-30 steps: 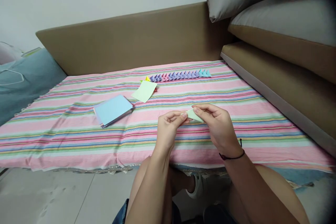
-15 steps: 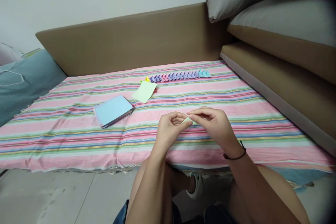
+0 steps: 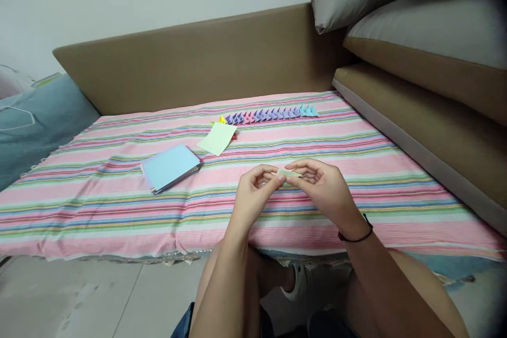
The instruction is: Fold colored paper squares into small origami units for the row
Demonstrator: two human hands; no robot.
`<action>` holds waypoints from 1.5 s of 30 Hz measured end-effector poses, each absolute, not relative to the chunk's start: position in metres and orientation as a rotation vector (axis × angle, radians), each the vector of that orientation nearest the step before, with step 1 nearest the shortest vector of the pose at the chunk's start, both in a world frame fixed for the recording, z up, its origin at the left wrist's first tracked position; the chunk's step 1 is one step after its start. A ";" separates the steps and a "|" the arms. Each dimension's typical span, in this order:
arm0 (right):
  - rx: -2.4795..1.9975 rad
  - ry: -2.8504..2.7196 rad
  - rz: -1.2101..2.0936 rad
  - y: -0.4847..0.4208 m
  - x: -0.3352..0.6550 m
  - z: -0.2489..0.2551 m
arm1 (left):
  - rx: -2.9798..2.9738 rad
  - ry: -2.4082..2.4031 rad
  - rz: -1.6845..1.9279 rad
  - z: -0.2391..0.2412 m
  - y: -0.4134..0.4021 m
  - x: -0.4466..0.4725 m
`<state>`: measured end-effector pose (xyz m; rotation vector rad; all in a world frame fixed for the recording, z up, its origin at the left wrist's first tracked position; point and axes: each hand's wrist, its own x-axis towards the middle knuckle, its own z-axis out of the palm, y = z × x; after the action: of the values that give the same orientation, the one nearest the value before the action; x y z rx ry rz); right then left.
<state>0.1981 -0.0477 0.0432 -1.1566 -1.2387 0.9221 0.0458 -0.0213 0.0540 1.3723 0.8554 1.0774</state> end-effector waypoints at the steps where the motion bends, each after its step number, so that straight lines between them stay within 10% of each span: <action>1: -1.179 -1.244 0.916 -0.049 0.198 0.044 | 1.403 0.868 1.082 0.054 -0.021 0.046; 15: -0.980 -1.171 1.197 -0.052 0.208 0.057 | 1.251 0.848 1.202 0.054 -0.020 0.044; 29: -1.168 -1.507 0.524 -0.056 0.214 0.057 | 1.316 0.812 1.183 0.057 -0.022 0.043; 45: -0.955 -1.071 1.058 -0.049 0.201 0.050 | 1.287 0.817 1.384 0.057 -0.023 0.048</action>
<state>0.2007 -0.0488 0.0503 -0.9555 -1.0706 1.0583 0.0481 -0.0235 0.0573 1.2869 0.8172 1.3845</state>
